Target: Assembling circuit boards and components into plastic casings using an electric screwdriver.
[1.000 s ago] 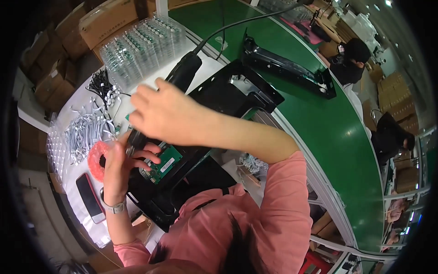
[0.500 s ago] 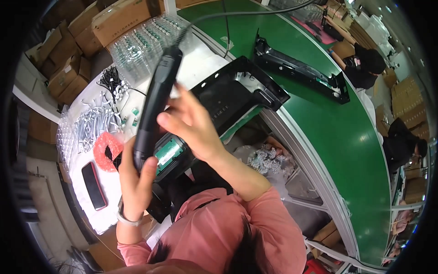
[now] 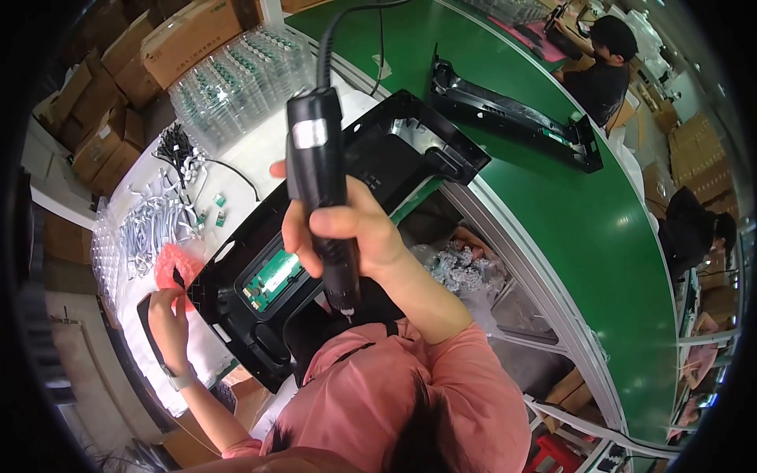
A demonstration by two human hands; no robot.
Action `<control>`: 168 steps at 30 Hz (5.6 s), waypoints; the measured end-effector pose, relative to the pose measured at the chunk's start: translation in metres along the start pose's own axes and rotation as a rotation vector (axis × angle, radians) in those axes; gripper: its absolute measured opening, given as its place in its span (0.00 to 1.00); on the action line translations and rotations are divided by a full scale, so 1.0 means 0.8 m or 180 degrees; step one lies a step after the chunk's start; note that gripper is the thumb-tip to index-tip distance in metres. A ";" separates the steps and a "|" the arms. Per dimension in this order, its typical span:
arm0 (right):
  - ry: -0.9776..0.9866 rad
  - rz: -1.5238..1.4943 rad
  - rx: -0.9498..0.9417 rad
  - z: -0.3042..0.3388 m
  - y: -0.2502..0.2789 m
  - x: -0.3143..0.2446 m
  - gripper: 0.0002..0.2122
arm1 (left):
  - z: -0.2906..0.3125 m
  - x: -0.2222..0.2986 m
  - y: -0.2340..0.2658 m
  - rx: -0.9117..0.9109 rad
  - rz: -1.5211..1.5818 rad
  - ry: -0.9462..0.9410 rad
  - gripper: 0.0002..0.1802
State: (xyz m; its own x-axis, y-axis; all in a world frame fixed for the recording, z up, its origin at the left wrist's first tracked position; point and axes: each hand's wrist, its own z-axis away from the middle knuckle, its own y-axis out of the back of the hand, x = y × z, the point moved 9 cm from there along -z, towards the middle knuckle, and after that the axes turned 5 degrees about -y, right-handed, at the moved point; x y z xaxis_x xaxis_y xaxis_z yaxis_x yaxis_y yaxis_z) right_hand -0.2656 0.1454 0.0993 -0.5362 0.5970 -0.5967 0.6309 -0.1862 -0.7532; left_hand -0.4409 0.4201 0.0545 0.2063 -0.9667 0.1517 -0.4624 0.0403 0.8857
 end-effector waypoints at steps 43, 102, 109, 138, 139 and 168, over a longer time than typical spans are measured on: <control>0.0757 -0.0268 -0.1160 -0.072 -0.068 0.011 0.18 | -0.009 0.127 -0.007 -0.0199 0.4122 0.0110 0.06; 0.0835 0.0092 -0.0012 -0.039 0.006 -0.024 0.14 | -0.144 0.016 -0.160 -0.1049 0.1423 0.0109 0.11; 0.0782 0.0244 -0.0018 -0.040 0.005 -0.023 0.14 | -0.129 0.028 -0.128 -0.0835 0.1738 -0.0580 0.10; 0.0038 0.1298 -0.1293 -0.086 -0.085 0.069 0.21 | -0.107 0.137 -0.064 -0.1029 0.2108 -0.2529 0.05; 0.0048 0.1518 -0.1092 -0.090 -0.082 0.075 0.21 | -0.107 0.139 -0.070 -0.1024 0.2122 -0.2527 0.05; 0.0043 0.1987 -0.1157 -0.115 -0.055 0.146 0.18 | -0.100 0.117 -0.116 -0.1068 0.2979 -0.1639 0.10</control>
State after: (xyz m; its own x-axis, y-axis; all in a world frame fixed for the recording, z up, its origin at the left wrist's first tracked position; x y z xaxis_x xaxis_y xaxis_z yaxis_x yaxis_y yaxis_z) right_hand -0.3043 0.2946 0.0882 -0.0094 0.4739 -0.8805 0.9652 -0.2258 -0.1319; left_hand -0.3098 0.3460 0.0217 -0.5185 -0.5060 0.6893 0.0236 0.7973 0.6031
